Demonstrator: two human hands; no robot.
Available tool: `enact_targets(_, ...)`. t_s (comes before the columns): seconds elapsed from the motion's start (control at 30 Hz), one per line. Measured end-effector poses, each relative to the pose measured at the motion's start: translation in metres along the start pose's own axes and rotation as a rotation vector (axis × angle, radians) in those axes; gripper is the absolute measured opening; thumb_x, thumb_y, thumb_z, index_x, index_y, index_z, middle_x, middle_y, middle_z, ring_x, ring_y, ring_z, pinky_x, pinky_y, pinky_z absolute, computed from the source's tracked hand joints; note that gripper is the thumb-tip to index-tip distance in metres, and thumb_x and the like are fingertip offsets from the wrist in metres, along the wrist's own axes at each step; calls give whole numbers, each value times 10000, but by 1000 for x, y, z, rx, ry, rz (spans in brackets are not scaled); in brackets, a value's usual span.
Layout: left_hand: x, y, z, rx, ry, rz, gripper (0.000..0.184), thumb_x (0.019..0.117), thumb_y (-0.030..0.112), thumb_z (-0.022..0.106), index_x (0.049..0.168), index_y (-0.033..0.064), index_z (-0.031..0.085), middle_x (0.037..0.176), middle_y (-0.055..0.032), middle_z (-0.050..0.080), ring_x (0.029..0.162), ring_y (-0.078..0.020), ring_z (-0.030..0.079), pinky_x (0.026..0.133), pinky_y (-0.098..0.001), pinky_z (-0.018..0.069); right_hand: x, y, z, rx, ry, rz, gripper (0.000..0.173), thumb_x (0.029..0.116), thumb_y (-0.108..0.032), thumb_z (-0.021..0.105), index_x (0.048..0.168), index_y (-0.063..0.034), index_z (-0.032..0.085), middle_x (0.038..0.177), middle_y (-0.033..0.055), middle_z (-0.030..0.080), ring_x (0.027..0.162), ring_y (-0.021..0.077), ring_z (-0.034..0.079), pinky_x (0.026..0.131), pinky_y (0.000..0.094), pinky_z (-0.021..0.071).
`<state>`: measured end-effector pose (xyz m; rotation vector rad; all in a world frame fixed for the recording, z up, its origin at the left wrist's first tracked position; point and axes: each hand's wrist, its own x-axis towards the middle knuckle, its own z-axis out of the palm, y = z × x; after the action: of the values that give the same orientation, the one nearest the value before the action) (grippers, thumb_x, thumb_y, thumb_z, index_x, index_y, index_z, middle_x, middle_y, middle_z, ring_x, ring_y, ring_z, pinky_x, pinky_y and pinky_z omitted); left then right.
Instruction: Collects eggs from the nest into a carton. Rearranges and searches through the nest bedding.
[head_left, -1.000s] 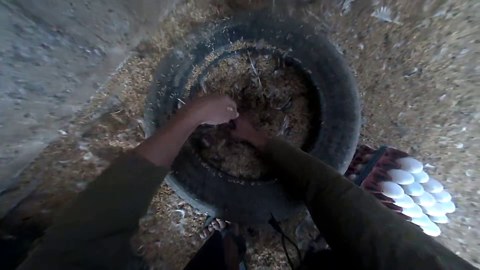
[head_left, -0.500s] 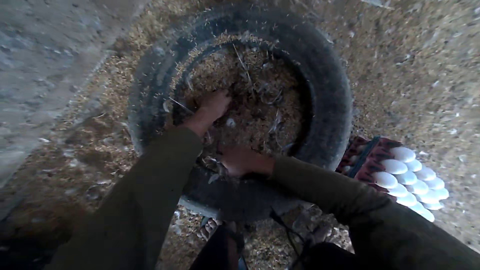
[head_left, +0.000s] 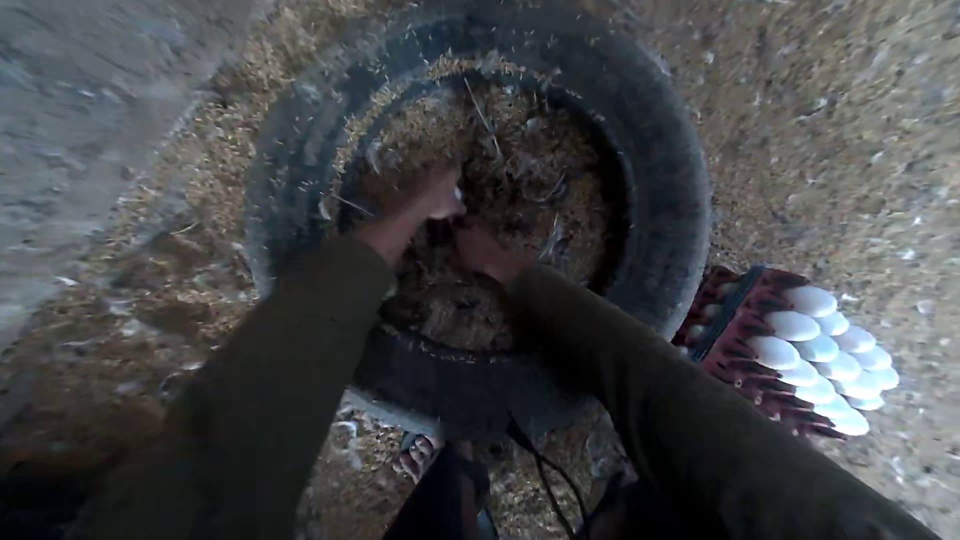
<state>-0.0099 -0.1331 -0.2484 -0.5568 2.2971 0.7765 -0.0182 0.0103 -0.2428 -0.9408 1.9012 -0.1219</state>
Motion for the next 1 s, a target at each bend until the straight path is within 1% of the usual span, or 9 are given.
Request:
enact_targets(0.07, -7, 0, -23, -279, -54, -18, 449, 965, 268, 712, 1338, 45, 600, 1179, -226, 661, 1040, -364, 650, 909, -584, 515, 4, 6, 13, 49, -12, 29, 532, 1022, -369, 600, 1414, -11, 577, 1533, 246, 450, 1414, 398, 451, 1135, 568, 409)
enact_targets(0.1, -15, 2, -35, -437, -79, -42, 379, 1016, 279, 633, 1333, 77, 591, 1063, -152, 654, 854, -237, 613, 764, -433, 520, 7, 9, 18, 81, -7, 40, 513, 1009, -427, 599, 1311, -16, 655, 1447, 242, 535, 1343, 401, 522, 1076, 600, 455)
enact_targets(0.2, -30, 3, -56, -805, -97, -108, 332, 1062, 386, 503, 1269, 150, 609, 936, -53, 637, 718, -136, 601, 647, -304, 520, 4, 4, 17, 116, -106, 84, 523, 972, -492, 628, 1127, 0, 717, 1185, 247, 683, 1145, 417, 643, 945, 658, 500)
enact_targets(0.33, -45, -4, -63, -955, -36, -144, 592, 1035, 597, 437, 1450, 178, 488, 1105, -117, 645, 948, -250, 686, 810, -438, 590, -11, -6, -1, 30, -327, 24, 441, 920, -335, 748, 1173, 21, 686, 1173, 256, 663, 1101, 420, 632, 916, 652, 490)
enact_targets(0.43, -55, -14, -62, -1030, -22, -136, 663, 1036, 616, 409, 1513, 155, 410, 1298, -205, 592, 1151, -357, 641, 920, -570, 546, -15, 0, 1, -180, -433, -97, 469, 930, -281, 747, 1296, -8, 635, 1208, 256, 656, 1126, 436, 630, 914, 664, 491)
enact_targets(0.63, -62, -15, -62, -1097, 101, -121, 344, 1051, 240, 538, 1366, 102, 525, 1155, -86, 612, 945, -152, 649, 811, -293, 568, -25, 39, -34, 127, -308, -259, 533, 890, -55, 738, 1402, -33, 594, 1266, 259, 653, 1140, 405, 640, 968, 617, 499)
enact_targets(0.77, -62, -5, -58, -978, 41, -43, 224, 1015, 81, 562, 1231, 34, 599, 1122, -95, 632, 973, -168, 646, 871, -350, 570, -33, 56, -74, 635, -156, -178, 484, 901, 40, 685, 1350, -78, 547, 1256, 146, 626, 1004, 204, 649, 856, 391, 566)
enact_targets(0.87, -61, 12, -51, -892, -38, -38, 284, 1048, 149, 538, 1324, 125, 604, 1018, -103, 663, 860, -198, 674, 788, -375, 590, -39, 61, -86, 770, -97, -156, 501, 936, -32, 662, 1395, -102, 474, 1191, 113, 640, 932, 169, 653, 783, 355, 571)
enact_targets(1.0, -67, 27, -40, -836, -172, 147, 452, 1066, 278, 547, 1507, 236, 460, 1113, -129, 680, 813, -219, 686, 680, -376, 584, -55, 61, -93, 883, -43, -131, 429, 1082, -280, 512, 1465, -91, 464, 1253, 77, 642, 1064, 119, 639, 905, 323, 550)
